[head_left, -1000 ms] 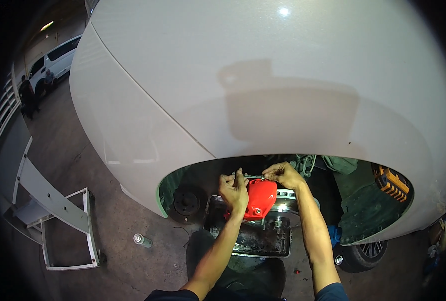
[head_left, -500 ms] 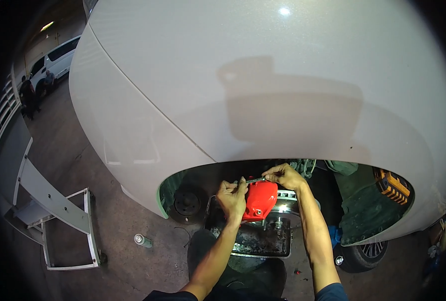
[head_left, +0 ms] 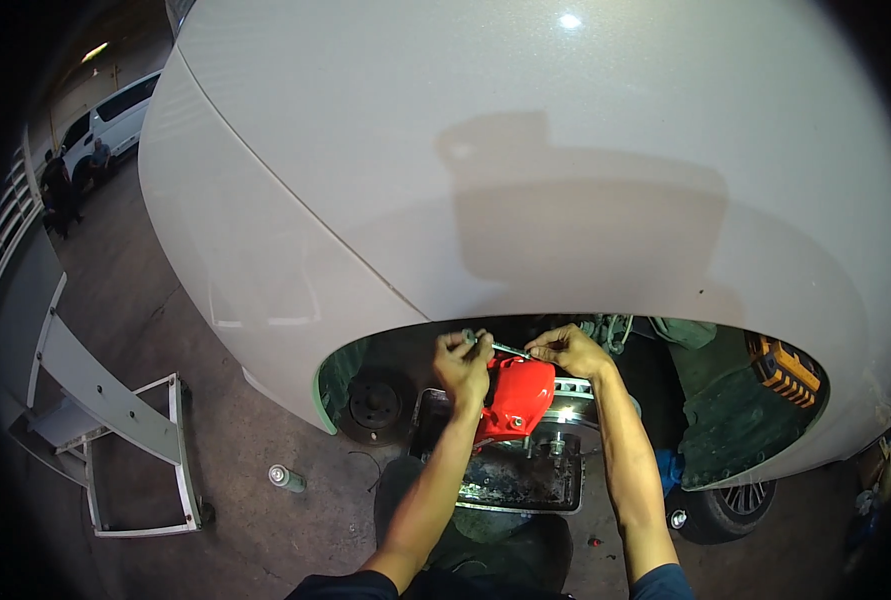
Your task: Repairing or maintaining a vehicle's disc brake system by handling the caliper and brake pads.
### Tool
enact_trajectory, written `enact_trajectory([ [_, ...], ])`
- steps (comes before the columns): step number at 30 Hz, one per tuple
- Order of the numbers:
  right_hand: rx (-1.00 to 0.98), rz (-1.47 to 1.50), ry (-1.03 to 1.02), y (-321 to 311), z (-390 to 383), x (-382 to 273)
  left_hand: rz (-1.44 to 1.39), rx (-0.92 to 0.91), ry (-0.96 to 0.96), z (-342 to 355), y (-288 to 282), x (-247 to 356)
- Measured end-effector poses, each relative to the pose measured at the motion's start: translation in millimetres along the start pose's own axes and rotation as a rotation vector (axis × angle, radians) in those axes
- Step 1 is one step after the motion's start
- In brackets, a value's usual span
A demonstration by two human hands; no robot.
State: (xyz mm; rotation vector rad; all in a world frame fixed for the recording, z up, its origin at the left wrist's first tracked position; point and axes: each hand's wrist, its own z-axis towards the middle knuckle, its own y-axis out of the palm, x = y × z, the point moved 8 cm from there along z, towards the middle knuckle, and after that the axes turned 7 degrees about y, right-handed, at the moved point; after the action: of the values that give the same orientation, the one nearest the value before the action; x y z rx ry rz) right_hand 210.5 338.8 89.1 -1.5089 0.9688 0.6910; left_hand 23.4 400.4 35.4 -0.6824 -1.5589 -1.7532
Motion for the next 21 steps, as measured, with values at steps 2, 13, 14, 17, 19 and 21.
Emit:
enact_trajectory([
  [2, 0.007, -0.027, 0.056, 0.0, 1.6, 5.6, 0.068, -0.051, -0.067, 25.0, 17.0, -20.5],
  [13, 0.201, 0.204, 0.241, -20.8, -3.7, 17.1, 0.318, -0.907, -0.643, 46.2, 133.3, -114.1],
  [14, 0.155, 0.193, 0.189, -17.0, -3.5, 12.4, 0.296, -0.814, -0.580, 52.2, 127.9, -104.0],
  [17, 0.111, 0.223, 0.162, -11.8, -4.5, 10.5, 0.222, -0.532, -0.399, 55.7, 106.5, -69.7],
  [19, 0.090, 0.294, 0.101, -10.7, -4.5, 6.3, 0.165, -0.368, -0.280, 51.9, 90.5, -45.6],
  [21, 0.090, 0.292, 0.013, -12.9, -5.3, -0.5, 0.182, -0.297, -0.145, 38.3, 72.1, -23.2],
])
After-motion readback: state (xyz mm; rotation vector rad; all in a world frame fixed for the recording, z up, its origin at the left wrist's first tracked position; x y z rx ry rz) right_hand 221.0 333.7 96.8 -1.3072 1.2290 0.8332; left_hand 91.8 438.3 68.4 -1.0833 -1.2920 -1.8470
